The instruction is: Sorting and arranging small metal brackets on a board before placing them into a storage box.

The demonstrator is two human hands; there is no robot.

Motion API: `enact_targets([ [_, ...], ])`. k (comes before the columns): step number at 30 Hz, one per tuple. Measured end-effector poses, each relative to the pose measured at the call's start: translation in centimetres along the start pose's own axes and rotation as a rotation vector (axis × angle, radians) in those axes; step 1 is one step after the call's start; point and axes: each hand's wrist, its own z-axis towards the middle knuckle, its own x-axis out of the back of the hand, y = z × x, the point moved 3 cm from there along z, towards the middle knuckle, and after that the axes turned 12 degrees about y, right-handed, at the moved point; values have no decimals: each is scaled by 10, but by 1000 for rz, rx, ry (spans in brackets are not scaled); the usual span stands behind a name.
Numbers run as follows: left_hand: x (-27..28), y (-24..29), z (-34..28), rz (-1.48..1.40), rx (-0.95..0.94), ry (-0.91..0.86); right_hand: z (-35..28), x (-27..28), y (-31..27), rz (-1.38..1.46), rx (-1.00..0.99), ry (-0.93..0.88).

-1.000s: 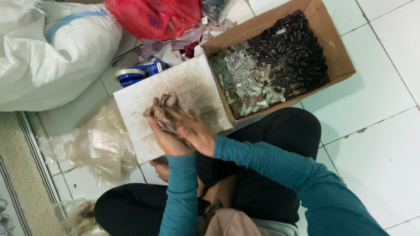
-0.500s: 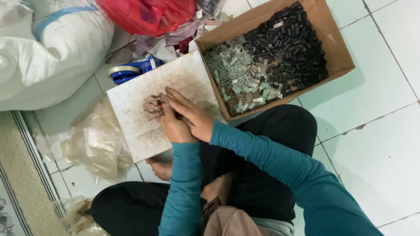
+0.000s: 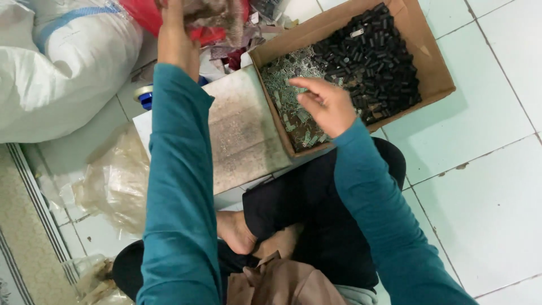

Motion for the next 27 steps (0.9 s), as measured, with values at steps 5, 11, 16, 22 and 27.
enact_targets([
  [5,-14,-19,-61,601,84,-115,2,35,61,-239,-160,-64],
  [11,-28,-123,-167,857,-144,-378,-8,33,179,-756,-480,-668],
  [16,-33,-230,-189,1227,-19,-616,-33,10,228,-948,-529,-947],
  [22,-27,-242,-189,1390,-286,-481,-49,-9,292,-1087,-328,-1219],
  [27,-20,-256,-199,1463,-591,-404,-35,-7,252,-984,-330,-1177],
])
